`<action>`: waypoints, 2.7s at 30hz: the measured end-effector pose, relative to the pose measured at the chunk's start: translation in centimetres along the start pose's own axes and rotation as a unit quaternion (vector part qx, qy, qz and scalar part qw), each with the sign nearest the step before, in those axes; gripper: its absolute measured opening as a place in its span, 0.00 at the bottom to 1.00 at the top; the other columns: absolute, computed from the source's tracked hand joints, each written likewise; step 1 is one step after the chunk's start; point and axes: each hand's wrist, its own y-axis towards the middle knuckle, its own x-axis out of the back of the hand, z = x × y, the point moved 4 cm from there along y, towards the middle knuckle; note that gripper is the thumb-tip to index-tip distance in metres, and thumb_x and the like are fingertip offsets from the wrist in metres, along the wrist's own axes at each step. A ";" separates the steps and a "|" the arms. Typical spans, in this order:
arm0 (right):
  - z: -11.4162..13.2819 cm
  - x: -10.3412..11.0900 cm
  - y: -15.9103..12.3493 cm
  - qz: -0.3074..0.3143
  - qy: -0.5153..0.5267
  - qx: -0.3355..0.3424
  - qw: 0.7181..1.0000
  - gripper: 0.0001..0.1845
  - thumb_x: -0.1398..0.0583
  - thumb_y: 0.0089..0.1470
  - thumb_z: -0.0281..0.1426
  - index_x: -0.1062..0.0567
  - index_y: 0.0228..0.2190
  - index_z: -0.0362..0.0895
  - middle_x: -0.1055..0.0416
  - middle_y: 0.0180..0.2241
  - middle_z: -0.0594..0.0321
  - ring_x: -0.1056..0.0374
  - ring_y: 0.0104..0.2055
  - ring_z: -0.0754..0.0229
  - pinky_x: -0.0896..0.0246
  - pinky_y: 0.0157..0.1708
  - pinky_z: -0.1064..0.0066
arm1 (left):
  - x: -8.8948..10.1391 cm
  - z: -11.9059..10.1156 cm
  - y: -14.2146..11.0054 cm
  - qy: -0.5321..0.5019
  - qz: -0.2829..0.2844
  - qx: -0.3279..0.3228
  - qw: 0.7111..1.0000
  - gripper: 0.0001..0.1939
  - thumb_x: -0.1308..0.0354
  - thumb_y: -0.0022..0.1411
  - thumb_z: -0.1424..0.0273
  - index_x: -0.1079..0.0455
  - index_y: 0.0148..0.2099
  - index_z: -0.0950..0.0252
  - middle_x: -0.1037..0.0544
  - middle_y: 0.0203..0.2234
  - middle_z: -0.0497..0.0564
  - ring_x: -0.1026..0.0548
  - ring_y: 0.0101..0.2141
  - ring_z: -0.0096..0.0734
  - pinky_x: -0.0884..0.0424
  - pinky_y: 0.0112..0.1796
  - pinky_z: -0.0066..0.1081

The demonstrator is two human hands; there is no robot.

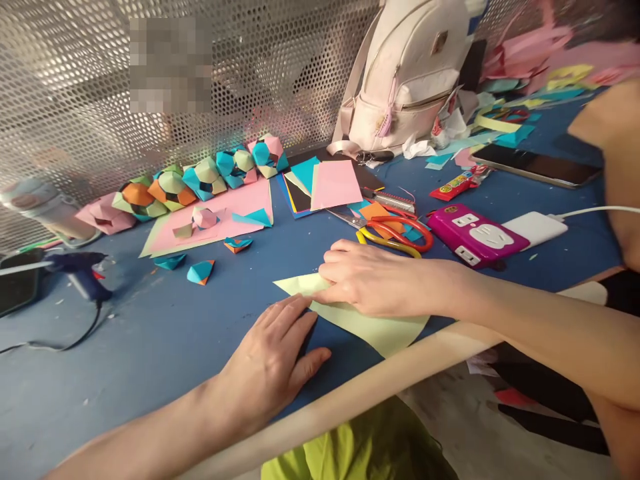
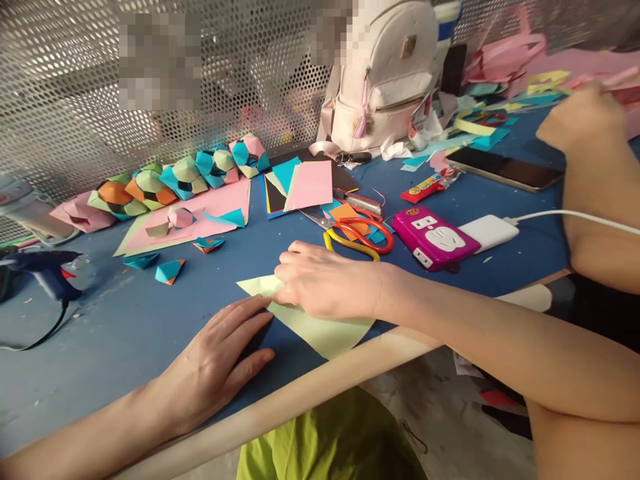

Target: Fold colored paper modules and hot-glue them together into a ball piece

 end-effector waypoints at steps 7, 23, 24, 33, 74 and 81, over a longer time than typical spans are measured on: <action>-1.1 0.2 -1.4 0.009 0.008 -0.028 1.000 0.15 0.45 0.55 0.18 0.21 0.33 0.46 0.38 0.25 0.61 0.48 0.31 0.58 0.57 0.36 0.65 | -0.3 0.4 0.2 0.026 -0.013 -0.043 0.999 0.22 0.54 0.69 0.60 0.29 0.46 0.73 0.23 0.45 0.67 0.23 0.42 0.48 0.24 0.41 0.46; 0.5 -0.5 -0.7 -0.061 -0.005 -0.088 0.994 0.11 0.46 0.57 0.20 0.28 0.26 0.41 0.36 0.27 0.60 0.49 0.33 0.58 0.57 0.36 0.66 | -0.4 0.8 0.1 -0.003 -0.028 -0.017 0.999 0.15 0.50 0.67 0.65 0.28 0.45 0.72 0.24 0.44 0.64 0.26 0.44 0.48 0.25 0.43 0.46; 0.5 -0.5 -0.8 -0.065 -0.004 -0.089 0.994 0.12 0.47 0.58 0.20 0.28 0.27 0.41 0.37 0.27 0.60 0.49 0.33 0.58 0.57 0.36 0.66 | -0.3 0.8 0.1 -0.001 -0.027 -0.018 0.999 0.15 0.50 0.67 0.65 0.28 0.45 0.72 0.24 0.44 0.64 0.26 0.44 0.48 0.25 0.43 0.46; 0.5 0.0 -1.1 -0.068 0.002 -0.085 0.994 0.14 0.49 0.59 0.19 0.27 0.26 0.41 0.37 0.27 0.60 0.48 0.32 0.59 0.56 0.36 0.66 | -0.2 0.8 0.2 0.000 -0.023 -0.025 0.999 0.14 0.50 0.67 0.65 0.28 0.44 0.70 0.23 0.44 0.64 0.25 0.43 0.46 0.25 0.42 0.45; 2.6 -0.2 -0.6 -0.060 0.027 -0.027 0.997 0.14 0.47 0.61 0.22 0.24 0.29 0.40 0.30 0.32 0.56 0.40 0.36 0.56 0.49 0.41 0.62 | -0.5 1.7 0.1 -0.061 0.001 -0.014 0.998 0.21 0.50 0.68 0.63 0.36 0.58 0.69 0.29 0.56 0.67 0.32 0.58 0.50 0.32 0.54 0.49; 3.1 0.1 -0.5 -0.045 0.027 -0.036 0.998 0.14 0.49 0.61 0.20 0.26 0.29 0.39 0.31 0.30 0.58 0.39 0.35 0.57 0.51 0.38 0.63 | -0.7 3.5 -0.1 -0.026 0.052 -0.002 0.998 0.27 0.53 0.68 0.56 0.39 0.60 0.71 0.30 0.57 0.68 0.33 0.59 0.48 0.32 0.56 0.48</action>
